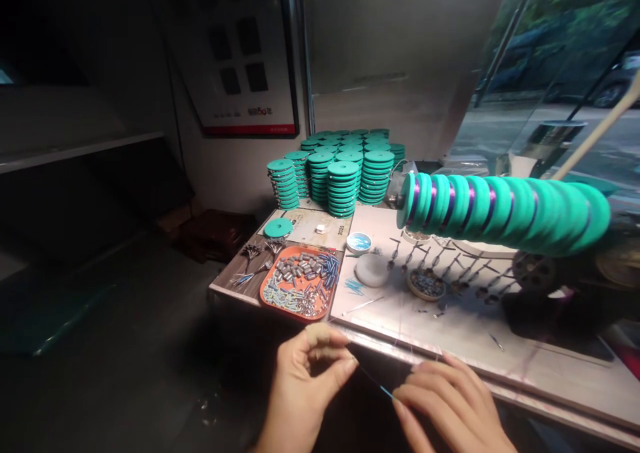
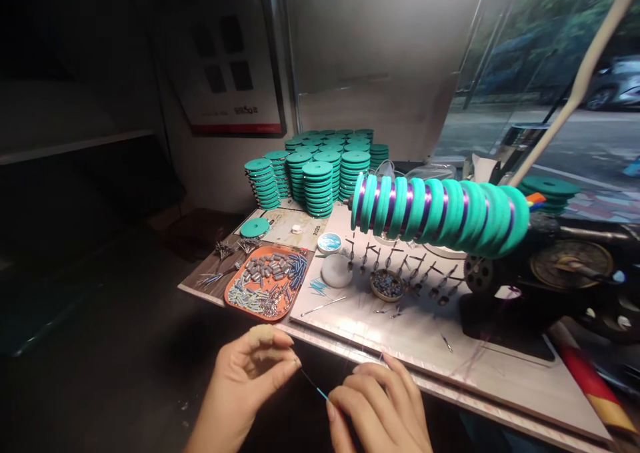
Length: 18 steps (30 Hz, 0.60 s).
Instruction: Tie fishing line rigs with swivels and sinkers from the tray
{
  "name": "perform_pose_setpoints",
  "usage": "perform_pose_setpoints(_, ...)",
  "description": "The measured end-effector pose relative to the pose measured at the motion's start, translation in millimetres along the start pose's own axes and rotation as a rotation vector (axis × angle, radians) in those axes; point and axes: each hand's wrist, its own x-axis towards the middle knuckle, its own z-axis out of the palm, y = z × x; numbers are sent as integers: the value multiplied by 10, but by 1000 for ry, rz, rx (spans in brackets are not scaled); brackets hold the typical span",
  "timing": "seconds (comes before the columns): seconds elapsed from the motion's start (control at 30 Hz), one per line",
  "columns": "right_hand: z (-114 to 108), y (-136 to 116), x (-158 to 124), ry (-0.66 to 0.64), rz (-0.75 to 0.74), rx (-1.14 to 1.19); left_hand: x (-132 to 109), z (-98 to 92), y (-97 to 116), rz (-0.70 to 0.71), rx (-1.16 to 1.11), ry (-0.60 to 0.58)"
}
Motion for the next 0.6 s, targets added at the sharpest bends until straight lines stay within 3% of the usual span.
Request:
perform_pose_setpoints(0.17,42,-67,-1,49,148,33,-35,37,-171,-123,-155,-30)
perform_pose_setpoints(0.3,55,-105,20,33,129,42,-28,8,-181,-123,-160,-47)
perform_pose_setpoints(0.6,80,-160,38,87,244,99,-50,46,-193,-86,-126,-48)
